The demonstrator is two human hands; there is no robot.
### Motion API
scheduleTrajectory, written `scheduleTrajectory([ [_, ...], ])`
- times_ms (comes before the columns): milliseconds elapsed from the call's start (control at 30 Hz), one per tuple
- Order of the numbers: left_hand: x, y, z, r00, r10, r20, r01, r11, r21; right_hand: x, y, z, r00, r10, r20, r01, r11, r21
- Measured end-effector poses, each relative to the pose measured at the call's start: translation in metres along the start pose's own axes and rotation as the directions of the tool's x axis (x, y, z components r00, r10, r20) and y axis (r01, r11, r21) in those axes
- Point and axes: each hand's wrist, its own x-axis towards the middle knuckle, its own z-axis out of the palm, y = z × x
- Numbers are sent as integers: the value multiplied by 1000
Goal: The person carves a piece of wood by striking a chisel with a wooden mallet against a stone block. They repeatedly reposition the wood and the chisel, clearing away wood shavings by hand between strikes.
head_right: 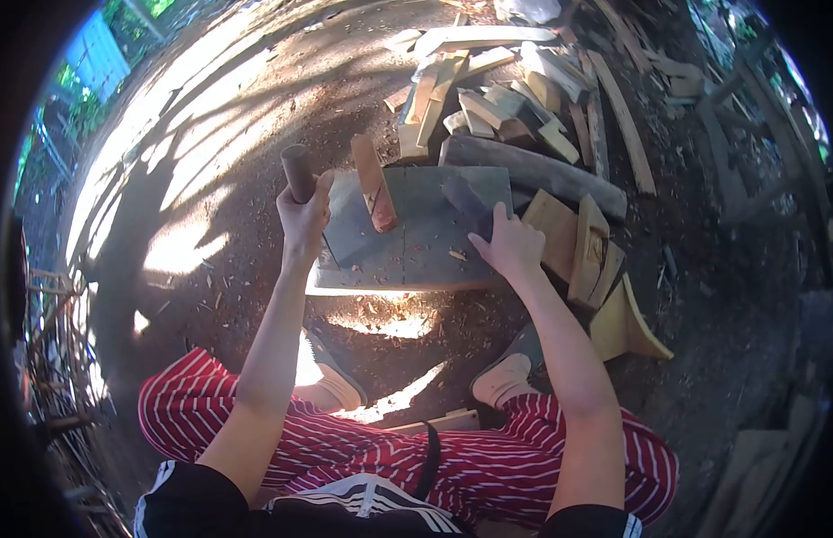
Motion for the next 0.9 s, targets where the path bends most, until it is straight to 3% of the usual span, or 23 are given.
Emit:
scheduleTrajectory([
  [33,0,-3,0,992,112,-54,-109,993,52,2,2,5,1000,-19,1,19,1000,-22],
  [67,-1,-6,0,970,221,-104,-210,971,112,5,4,13,960,-166,-224,146,984,-104],
  [100,-2,-6,0,969,212,-130,-199,975,102,7,1,9,850,-318,-420,252,946,-206],
  [167,-3,-6,0,914,283,-290,-302,953,-22,14,-18,8,811,-404,-423,346,915,-209],
  [267,-2,-8,-3,897,289,-334,-299,954,24,18,-74,12,786,-498,-367,470,866,-169],
  [333,-2,-10,-5,877,314,-362,-322,946,40,23,-115,28,846,-409,-343,447,894,35],
  [467,1,-20,-10,861,314,-400,-344,939,-5,52,-149,59,866,-342,-364,430,881,197],
  [567,-3,-13,-12,843,357,-401,-354,931,84,66,-146,49,925,-309,-220,368,873,319],
  [600,-5,-14,-11,834,405,-376,-391,913,115,65,-139,38,978,-199,66,55,546,836],
  [633,-6,-12,-13,830,389,-399,-379,919,107,62,-130,28,894,-248,374,-381,20,924],
  [667,-5,-9,-12,838,382,-390,-375,922,97,57,-119,22,847,-323,423,-501,-217,838],
  [700,-4,-5,-8,847,377,-374,-375,923,81,48,-112,17,849,-311,426,-497,-201,844],
  [767,1,-5,-7,852,360,-380,-365,929,63,29,-100,10,787,-399,471,-611,-399,684],
  [833,5,-9,-8,856,339,-389,-349,936,48,16,-91,5,764,-392,512,-644,-417,641],
  [900,5,-9,-8,859,326,-394,-341,939,32,10,-87,9,872,-263,412,-460,-152,875],
])
